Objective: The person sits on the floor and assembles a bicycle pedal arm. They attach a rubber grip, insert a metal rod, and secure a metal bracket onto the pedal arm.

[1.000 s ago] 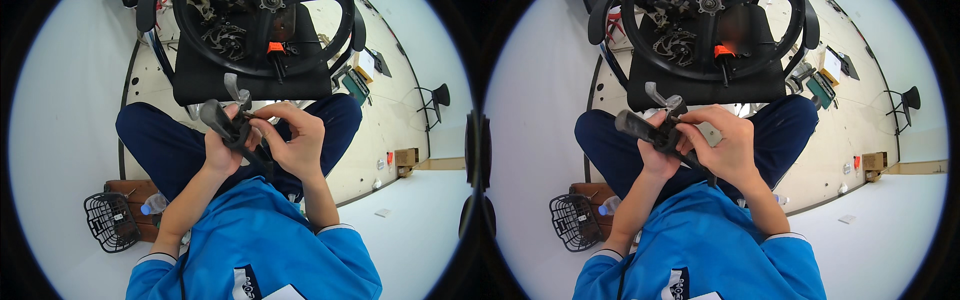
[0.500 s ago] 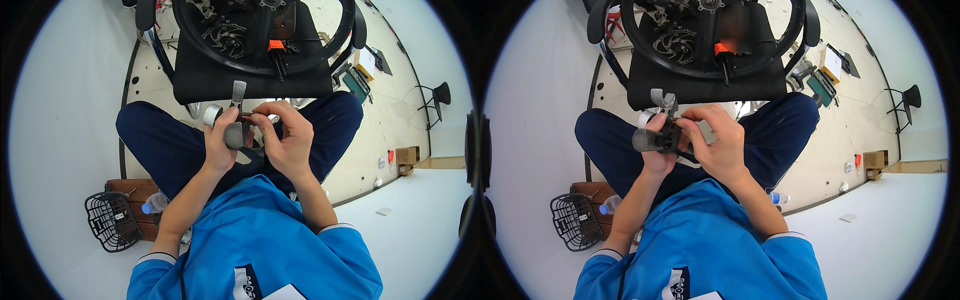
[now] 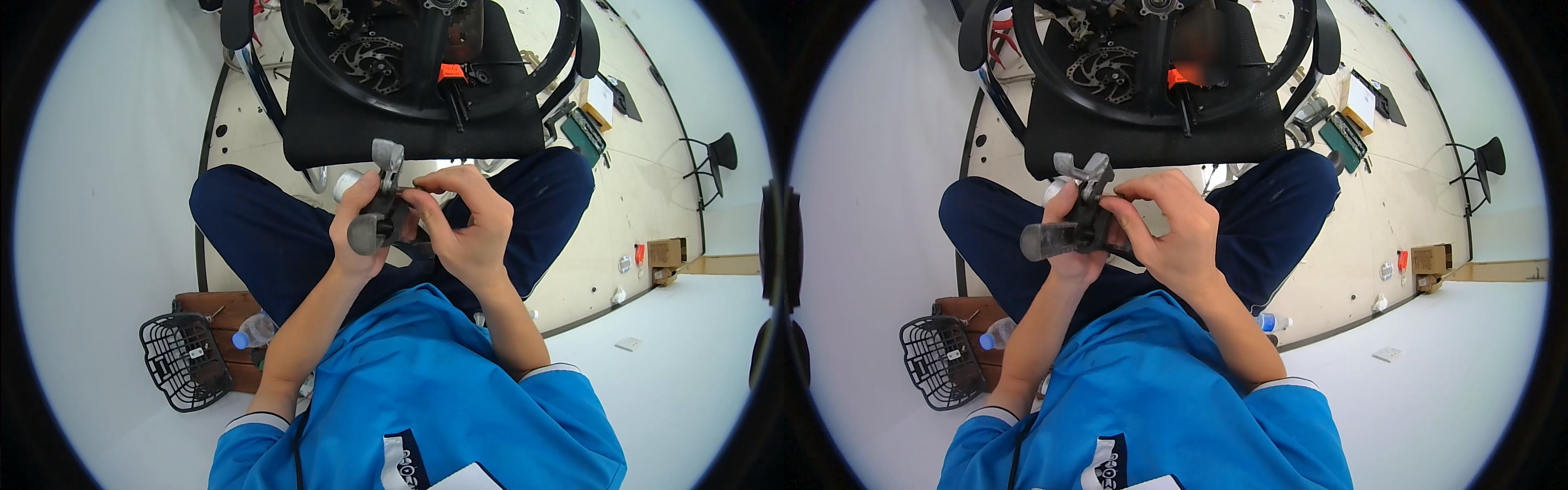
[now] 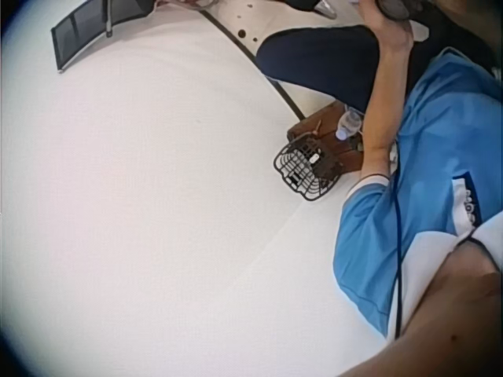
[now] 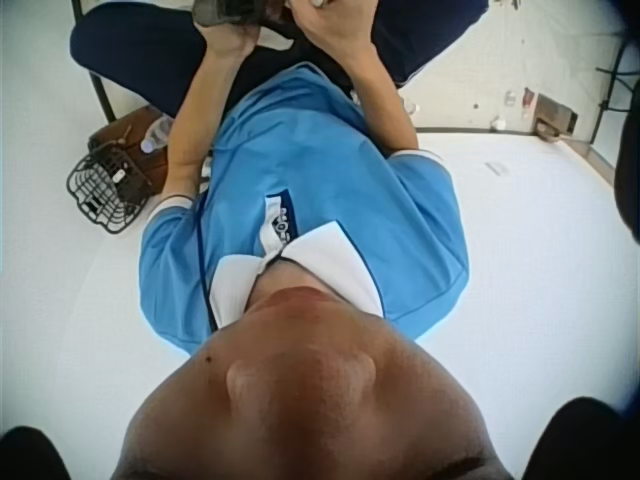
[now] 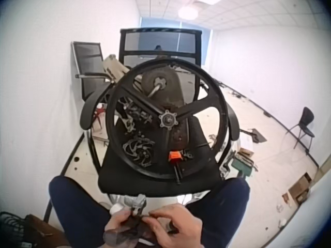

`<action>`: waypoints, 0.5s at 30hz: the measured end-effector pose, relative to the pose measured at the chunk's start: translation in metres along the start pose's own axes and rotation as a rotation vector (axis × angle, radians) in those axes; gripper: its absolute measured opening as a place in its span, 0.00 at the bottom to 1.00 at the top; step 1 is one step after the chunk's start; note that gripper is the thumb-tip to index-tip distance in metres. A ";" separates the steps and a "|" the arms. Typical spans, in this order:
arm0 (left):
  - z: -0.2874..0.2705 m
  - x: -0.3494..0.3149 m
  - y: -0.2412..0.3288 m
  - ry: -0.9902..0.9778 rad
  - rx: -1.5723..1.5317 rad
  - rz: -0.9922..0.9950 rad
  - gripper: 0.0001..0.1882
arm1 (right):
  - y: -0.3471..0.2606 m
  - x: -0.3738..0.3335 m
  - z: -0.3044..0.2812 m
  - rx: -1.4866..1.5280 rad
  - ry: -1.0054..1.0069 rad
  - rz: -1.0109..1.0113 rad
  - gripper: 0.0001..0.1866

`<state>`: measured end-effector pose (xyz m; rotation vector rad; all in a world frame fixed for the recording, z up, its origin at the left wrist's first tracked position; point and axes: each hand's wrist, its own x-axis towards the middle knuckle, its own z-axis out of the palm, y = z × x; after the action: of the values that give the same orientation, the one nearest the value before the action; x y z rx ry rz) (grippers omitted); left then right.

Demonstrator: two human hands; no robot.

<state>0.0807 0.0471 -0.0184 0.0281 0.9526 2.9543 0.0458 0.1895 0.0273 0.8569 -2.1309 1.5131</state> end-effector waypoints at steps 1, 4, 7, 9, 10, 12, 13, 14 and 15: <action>0.003 -0.001 0.000 0.025 -0.022 -0.007 0.25 | 0.000 0.000 -0.001 0.003 0.008 -0.025 0.08; 0.007 -0.001 0.003 0.067 0.014 -0.011 0.29 | 0.001 0.002 -0.004 0.010 0.014 -0.092 0.09; -0.001 0.002 0.006 0.029 0.047 0.000 0.31 | 0.003 0.003 -0.006 0.032 -0.006 -0.125 0.10; -0.003 0.003 0.005 0.055 0.071 0.008 0.30 | 0.007 0.000 -0.004 0.071 -0.018 -0.117 0.10; -0.003 0.003 0.004 0.104 0.094 0.011 0.29 | 0.008 -0.002 -0.003 0.130 -0.032 -0.031 0.09; -0.003 0.005 0.003 0.152 0.142 0.061 0.26 | 0.010 -0.007 -0.001 0.247 -0.059 0.142 0.09; -0.003 0.009 0.004 0.151 0.169 0.108 0.24 | 0.011 -0.008 0.001 0.297 -0.053 0.199 0.08; -0.003 0.011 0.004 0.150 0.195 0.156 0.22 | 0.011 -0.009 0.004 0.346 -0.048 0.255 0.08; -0.003 0.012 0.005 0.177 0.314 0.183 0.20 | 0.011 -0.009 0.007 0.397 -0.041 0.313 0.08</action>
<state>0.0690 0.0417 -0.0177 -0.1481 1.5070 2.9711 0.0457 0.1880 0.0118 0.7017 -2.1007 2.1447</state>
